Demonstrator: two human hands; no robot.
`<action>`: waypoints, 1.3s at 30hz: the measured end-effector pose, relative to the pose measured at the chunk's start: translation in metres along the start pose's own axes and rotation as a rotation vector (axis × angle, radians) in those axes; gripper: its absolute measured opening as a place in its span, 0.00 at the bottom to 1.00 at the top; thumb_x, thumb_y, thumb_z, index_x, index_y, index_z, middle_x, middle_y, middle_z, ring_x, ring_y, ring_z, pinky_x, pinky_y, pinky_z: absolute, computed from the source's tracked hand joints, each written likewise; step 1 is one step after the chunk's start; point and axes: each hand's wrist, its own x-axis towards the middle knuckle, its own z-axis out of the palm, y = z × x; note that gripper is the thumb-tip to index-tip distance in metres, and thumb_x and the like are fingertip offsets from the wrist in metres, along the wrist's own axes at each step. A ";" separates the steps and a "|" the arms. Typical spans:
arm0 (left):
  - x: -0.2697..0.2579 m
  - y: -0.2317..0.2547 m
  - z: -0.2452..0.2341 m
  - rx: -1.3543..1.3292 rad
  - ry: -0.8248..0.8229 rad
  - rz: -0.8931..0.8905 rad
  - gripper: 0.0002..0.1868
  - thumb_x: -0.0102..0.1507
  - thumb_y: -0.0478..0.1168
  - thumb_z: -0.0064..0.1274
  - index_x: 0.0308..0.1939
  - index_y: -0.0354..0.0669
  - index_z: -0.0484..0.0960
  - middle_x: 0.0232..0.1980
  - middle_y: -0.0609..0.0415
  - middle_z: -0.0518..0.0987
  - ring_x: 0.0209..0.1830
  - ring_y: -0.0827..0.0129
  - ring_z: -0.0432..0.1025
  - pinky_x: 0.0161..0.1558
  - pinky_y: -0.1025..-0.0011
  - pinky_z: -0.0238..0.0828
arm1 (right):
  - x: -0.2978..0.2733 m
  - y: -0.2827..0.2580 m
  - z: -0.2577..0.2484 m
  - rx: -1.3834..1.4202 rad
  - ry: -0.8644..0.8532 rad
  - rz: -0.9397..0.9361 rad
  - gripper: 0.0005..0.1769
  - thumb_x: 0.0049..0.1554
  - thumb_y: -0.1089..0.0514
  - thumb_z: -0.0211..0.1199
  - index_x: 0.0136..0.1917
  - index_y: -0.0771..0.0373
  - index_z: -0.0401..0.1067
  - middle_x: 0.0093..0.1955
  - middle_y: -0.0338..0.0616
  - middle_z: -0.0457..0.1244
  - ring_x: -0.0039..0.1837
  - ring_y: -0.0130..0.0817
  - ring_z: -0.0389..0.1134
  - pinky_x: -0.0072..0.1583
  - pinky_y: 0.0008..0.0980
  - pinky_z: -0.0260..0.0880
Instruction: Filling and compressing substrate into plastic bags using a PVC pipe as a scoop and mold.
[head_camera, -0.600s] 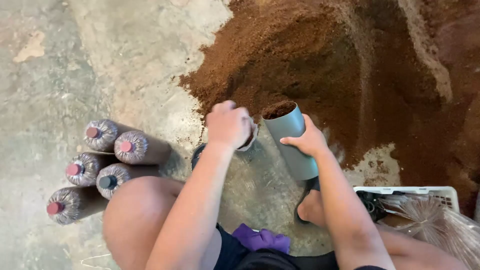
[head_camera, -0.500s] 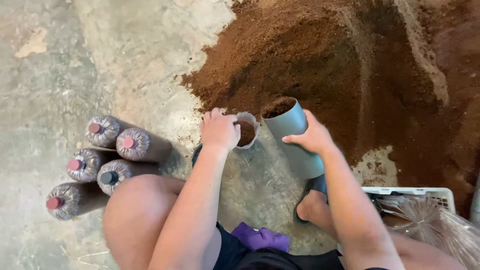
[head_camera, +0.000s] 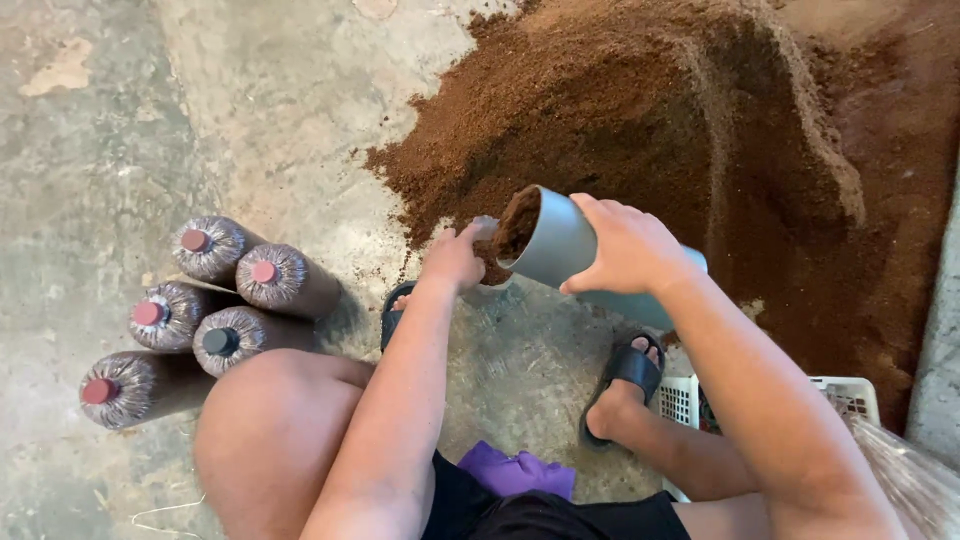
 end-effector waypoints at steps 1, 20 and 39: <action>-0.005 0.004 -0.003 -0.002 -0.003 0.000 0.34 0.68 0.45 0.48 0.79 0.61 0.60 0.76 0.34 0.58 0.76 0.38 0.56 0.68 0.41 0.61 | 0.002 -0.002 0.001 -0.001 -0.003 0.002 0.69 0.34 0.31 0.80 0.81 0.51 0.52 0.73 0.53 0.60 0.74 0.53 0.62 0.70 0.54 0.65; 0.009 0.002 -0.005 -0.090 -0.017 0.082 0.43 0.60 0.35 0.50 0.79 0.65 0.60 0.78 0.38 0.58 0.77 0.39 0.57 0.71 0.48 0.62 | 0.022 -0.054 -0.008 -0.727 -0.066 -0.189 0.59 0.41 0.31 0.72 0.80 0.44 0.54 0.63 0.46 0.63 0.66 0.47 0.66 0.65 0.46 0.63; -0.018 0.013 -0.035 -0.093 0.011 0.062 0.23 0.66 0.42 0.48 0.66 0.62 0.80 0.66 0.45 0.73 0.70 0.42 0.66 0.66 0.47 0.67 | 0.023 -0.069 -0.015 -0.897 -0.018 -0.285 0.60 0.41 0.28 0.75 0.80 0.44 0.54 0.64 0.47 0.63 0.66 0.45 0.66 0.66 0.46 0.61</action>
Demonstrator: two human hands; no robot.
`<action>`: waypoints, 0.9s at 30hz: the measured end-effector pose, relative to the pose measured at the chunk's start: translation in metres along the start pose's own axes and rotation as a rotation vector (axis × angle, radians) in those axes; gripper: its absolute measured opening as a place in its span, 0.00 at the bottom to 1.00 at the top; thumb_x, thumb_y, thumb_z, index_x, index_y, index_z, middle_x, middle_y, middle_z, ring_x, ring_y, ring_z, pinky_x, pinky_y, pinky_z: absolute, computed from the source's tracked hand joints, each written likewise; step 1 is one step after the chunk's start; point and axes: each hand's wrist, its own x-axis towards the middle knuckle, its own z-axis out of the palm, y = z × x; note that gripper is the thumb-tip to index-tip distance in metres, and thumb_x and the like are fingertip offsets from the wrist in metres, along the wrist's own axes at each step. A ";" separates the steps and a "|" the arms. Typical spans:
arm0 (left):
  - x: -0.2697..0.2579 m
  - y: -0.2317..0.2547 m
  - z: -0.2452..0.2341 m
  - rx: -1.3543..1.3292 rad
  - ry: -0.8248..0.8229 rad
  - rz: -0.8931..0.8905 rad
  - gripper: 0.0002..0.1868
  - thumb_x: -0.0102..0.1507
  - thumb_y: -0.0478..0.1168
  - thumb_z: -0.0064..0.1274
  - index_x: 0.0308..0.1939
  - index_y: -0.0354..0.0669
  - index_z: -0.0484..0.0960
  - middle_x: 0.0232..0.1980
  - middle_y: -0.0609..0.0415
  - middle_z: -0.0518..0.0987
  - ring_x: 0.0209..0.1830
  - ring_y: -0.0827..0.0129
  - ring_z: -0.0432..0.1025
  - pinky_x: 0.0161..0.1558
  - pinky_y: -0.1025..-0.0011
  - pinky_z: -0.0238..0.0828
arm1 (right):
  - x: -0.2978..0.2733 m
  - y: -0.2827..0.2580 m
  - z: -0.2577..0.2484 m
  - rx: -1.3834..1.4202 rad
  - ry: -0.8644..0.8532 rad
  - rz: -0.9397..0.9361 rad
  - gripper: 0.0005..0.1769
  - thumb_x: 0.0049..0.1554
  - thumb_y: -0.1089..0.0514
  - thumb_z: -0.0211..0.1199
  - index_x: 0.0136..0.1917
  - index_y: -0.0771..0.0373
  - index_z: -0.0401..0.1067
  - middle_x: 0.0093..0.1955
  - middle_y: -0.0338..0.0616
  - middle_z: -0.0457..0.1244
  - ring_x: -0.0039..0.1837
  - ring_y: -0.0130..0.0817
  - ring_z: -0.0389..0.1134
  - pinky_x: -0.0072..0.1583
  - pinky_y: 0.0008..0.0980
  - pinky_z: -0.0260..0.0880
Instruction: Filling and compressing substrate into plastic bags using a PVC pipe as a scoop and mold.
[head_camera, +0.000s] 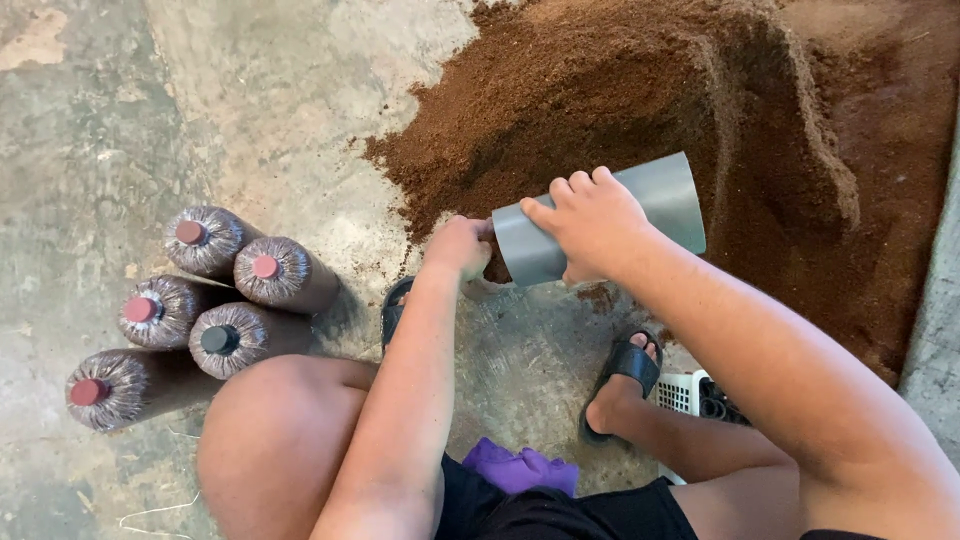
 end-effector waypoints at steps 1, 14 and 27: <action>0.003 -0.003 0.003 0.001 -0.001 0.001 0.23 0.66 0.42 0.48 0.66 0.62 0.80 0.66 0.45 0.73 0.70 0.42 0.66 0.66 0.47 0.67 | 0.000 0.001 0.000 0.001 -0.001 0.002 0.60 0.41 0.28 0.75 0.80 0.44 0.54 0.64 0.47 0.63 0.66 0.45 0.66 0.66 0.46 0.61; -0.003 0.008 0.001 -0.011 0.102 0.004 0.20 0.66 0.59 0.43 0.39 0.60 0.88 0.56 0.49 0.82 0.62 0.42 0.73 0.63 0.48 0.68 | -0.009 0.012 0.010 0.073 0.011 0.008 0.59 0.42 0.28 0.72 0.79 0.46 0.55 0.65 0.47 0.63 0.67 0.45 0.66 0.66 0.44 0.63; -0.068 0.134 0.030 -0.819 0.358 0.215 0.33 0.69 0.47 0.42 0.72 0.27 0.62 0.71 0.23 0.66 0.73 0.35 0.61 0.73 0.44 0.56 | -0.018 0.034 0.139 1.386 0.257 0.641 0.57 0.38 0.38 0.80 0.75 0.49 0.58 0.69 0.57 0.62 0.71 0.60 0.62 0.69 0.57 0.64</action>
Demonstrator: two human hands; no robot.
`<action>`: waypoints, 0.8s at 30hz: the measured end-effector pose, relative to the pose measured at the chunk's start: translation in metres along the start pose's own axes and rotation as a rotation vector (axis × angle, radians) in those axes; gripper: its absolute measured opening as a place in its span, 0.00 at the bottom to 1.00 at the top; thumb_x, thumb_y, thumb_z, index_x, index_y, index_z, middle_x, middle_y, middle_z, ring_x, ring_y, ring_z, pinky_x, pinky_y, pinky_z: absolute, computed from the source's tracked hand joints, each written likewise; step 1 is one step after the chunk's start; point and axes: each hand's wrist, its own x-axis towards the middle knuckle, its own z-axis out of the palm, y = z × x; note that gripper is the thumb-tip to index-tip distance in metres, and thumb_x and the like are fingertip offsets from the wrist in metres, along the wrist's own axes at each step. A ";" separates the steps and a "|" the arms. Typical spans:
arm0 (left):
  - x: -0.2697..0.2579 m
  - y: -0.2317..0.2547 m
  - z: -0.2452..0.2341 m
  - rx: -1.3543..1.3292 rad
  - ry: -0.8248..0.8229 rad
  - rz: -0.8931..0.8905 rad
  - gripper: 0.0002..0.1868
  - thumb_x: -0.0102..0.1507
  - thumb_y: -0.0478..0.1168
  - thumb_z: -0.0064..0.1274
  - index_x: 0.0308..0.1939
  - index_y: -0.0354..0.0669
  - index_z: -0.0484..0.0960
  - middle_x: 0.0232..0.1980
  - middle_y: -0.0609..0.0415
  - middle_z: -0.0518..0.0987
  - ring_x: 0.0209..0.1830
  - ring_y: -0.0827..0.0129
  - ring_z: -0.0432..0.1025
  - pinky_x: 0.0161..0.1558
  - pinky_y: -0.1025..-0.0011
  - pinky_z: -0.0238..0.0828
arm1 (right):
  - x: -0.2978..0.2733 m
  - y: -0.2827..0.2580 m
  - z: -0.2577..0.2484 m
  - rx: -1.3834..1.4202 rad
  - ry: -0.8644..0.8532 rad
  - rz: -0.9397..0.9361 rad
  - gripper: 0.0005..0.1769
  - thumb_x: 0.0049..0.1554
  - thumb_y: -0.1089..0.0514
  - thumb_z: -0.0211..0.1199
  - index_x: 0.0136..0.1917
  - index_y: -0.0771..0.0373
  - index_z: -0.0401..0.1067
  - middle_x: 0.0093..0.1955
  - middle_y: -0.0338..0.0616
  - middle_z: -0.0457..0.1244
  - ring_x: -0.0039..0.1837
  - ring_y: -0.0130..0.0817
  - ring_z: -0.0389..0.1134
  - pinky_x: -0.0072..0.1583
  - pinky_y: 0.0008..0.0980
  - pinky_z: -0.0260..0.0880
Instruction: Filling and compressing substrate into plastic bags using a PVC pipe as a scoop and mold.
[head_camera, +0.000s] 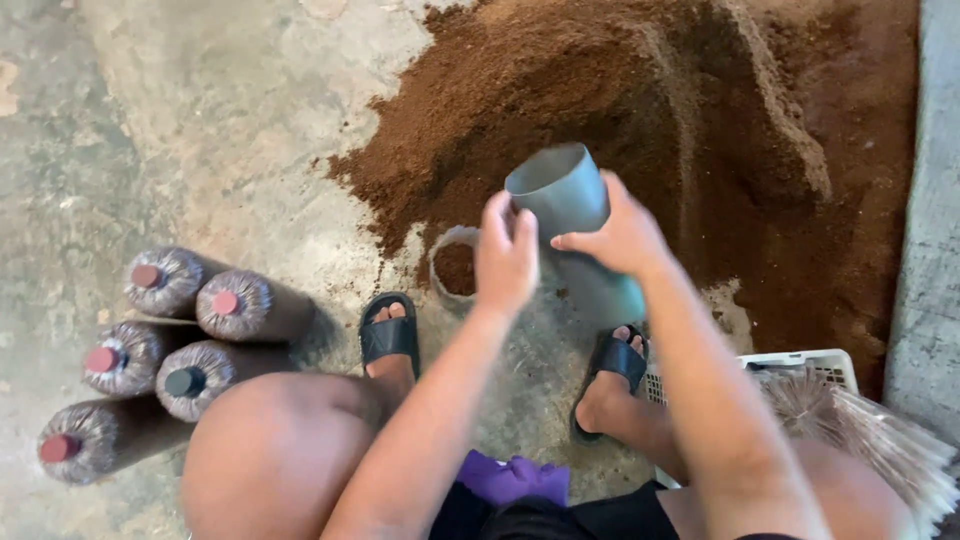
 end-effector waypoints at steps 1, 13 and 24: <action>0.001 -0.014 0.012 0.005 -0.007 -0.002 0.33 0.69 0.47 0.42 0.72 0.27 0.62 0.71 0.23 0.66 0.73 0.35 0.61 0.73 0.44 0.56 | 0.008 0.024 0.020 0.006 0.001 0.007 0.57 0.38 0.38 0.80 0.75 0.49 0.58 0.69 0.57 0.62 0.71 0.60 0.62 0.69 0.57 0.64; 0.001 -0.273 0.065 0.471 -0.237 -0.608 0.44 0.71 0.63 0.31 0.78 0.29 0.52 0.81 0.29 0.51 0.83 0.47 0.46 0.81 0.55 0.39 | 0.046 0.197 0.240 0.178 -0.351 0.482 0.52 0.46 0.25 0.69 0.78 0.41 0.59 0.73 0.49 0.62 0.75 0.49 0.62 0.71 0.50 0.65; 0.040 -0.205 0.075 0.433 -0.073 -0.400 0.34 0.72 0.45 0.39 0.75 0.22 0.56 0.78 0.22 0.51 0.80 0.36 0.48 0.78 0.49 0.44 | 0.119 0.119 0.195 0.331 -0.299 0.541 0.62 0.42 0.32 0.77 0.82 0.48 0.52 0.77 0.51 0.58 0.78 0.48 0.58 0.73 0.49 0.62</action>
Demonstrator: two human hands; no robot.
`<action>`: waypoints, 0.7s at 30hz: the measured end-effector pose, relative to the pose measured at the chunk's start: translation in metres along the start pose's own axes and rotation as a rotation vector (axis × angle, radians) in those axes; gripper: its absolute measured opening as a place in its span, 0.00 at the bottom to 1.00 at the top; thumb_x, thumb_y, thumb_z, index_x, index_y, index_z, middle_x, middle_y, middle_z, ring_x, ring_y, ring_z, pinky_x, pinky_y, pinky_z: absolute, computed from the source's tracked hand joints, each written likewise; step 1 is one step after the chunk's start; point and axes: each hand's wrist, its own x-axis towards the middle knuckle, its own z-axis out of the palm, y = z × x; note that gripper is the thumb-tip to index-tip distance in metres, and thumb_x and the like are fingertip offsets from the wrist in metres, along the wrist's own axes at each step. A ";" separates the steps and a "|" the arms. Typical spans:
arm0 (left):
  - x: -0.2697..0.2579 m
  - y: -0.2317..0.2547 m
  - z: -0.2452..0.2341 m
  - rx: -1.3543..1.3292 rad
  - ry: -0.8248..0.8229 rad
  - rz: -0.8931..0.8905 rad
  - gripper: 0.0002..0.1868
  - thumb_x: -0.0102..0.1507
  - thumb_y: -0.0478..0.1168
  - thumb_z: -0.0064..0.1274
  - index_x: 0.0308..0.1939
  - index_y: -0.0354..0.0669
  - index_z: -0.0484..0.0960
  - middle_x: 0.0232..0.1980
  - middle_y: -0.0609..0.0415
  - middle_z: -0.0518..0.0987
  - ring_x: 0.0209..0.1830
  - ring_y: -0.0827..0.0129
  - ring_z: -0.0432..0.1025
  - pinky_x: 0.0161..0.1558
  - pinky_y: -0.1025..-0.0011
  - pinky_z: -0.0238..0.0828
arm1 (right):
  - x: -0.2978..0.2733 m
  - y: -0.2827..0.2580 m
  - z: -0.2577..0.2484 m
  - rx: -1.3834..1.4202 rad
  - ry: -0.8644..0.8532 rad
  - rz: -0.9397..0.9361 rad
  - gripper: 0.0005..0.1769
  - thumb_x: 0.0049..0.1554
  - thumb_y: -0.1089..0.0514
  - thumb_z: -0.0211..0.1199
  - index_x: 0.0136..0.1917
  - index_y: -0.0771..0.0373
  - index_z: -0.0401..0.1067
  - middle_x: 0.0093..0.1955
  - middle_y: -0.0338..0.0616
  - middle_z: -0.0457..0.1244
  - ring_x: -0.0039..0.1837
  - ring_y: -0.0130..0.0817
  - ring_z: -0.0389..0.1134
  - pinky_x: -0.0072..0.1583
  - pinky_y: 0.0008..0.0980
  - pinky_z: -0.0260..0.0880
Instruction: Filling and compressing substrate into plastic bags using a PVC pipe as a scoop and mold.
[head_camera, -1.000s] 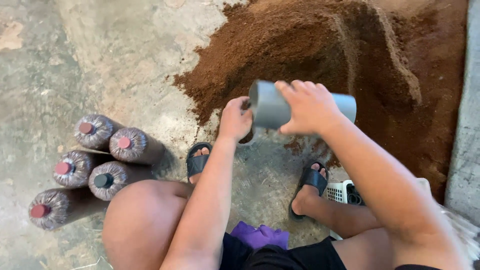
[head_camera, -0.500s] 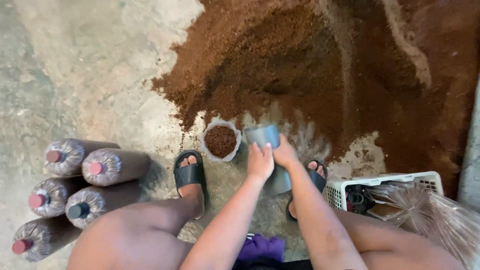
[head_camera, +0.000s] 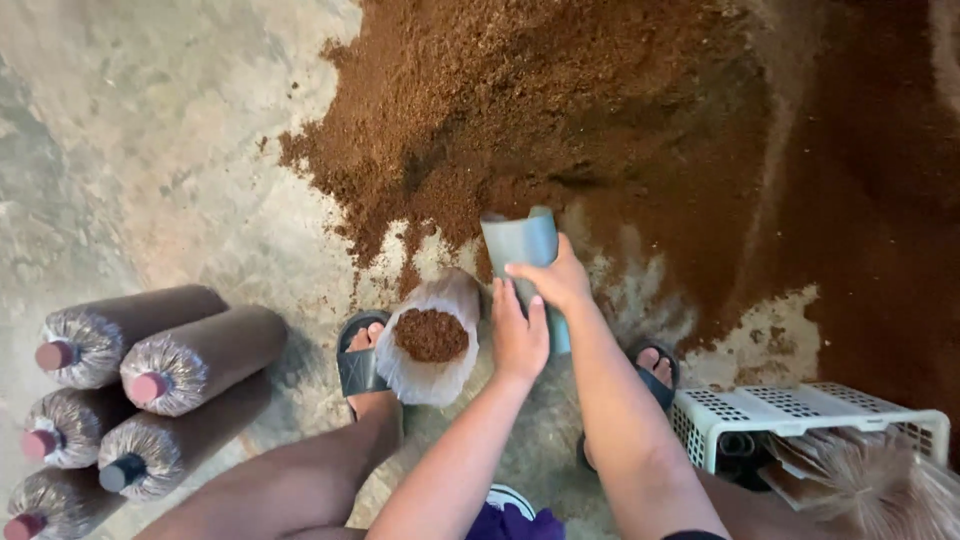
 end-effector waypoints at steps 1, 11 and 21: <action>0.002 0.001 0.001 0.003 -0.001 -0.007 0.34 0.72 0.45 0.39 0.75 0.22 0.56 0.78 0.22 0.51 0.80 0.36 0.48 0.78 0.49 0.44 | 0.007 -0.004 0.000 0.000 -0.006 0.006 0.62 0.42 0.32 0.77 0.82 0.48 0.52 0.77 0.51 0.58 0.78 0.48 0.58 0.73 0.49 0.62; 0.014 0.007 0.005 0.160 -0.046 -0.046 0.45 0.63 0.40 0.56 0.81 0.40 0.51 0.81 0.29 0.43 0.81 0.35 0.45 0.75 0.44 0.50 | 0.026 -0.022 -0.001 0.137 0.026 -0.033 0.60 0.42 0.34 0.78 0.81 0.50 0.55 0.77 0.50 0.57 0.78 0.50 0.57 0.71 0.53 0.64; -0.009 0.023 0.001 0.223 -0.055 0.094 0.49 0.61 0.42 0.59 0.79 0.34 0.49 0.79 0.23 0.46 0.77 0.30 0.51 0.73 0.43 0.56 | -0.008 -0.029 -0.027 0.073 0.115 -0.108 0.62 0.41 0.33 0.78 0.81 0.45 0.52 0.77 0.48 0.57 0.77 0.51 0.58 0.70 0.52 0.64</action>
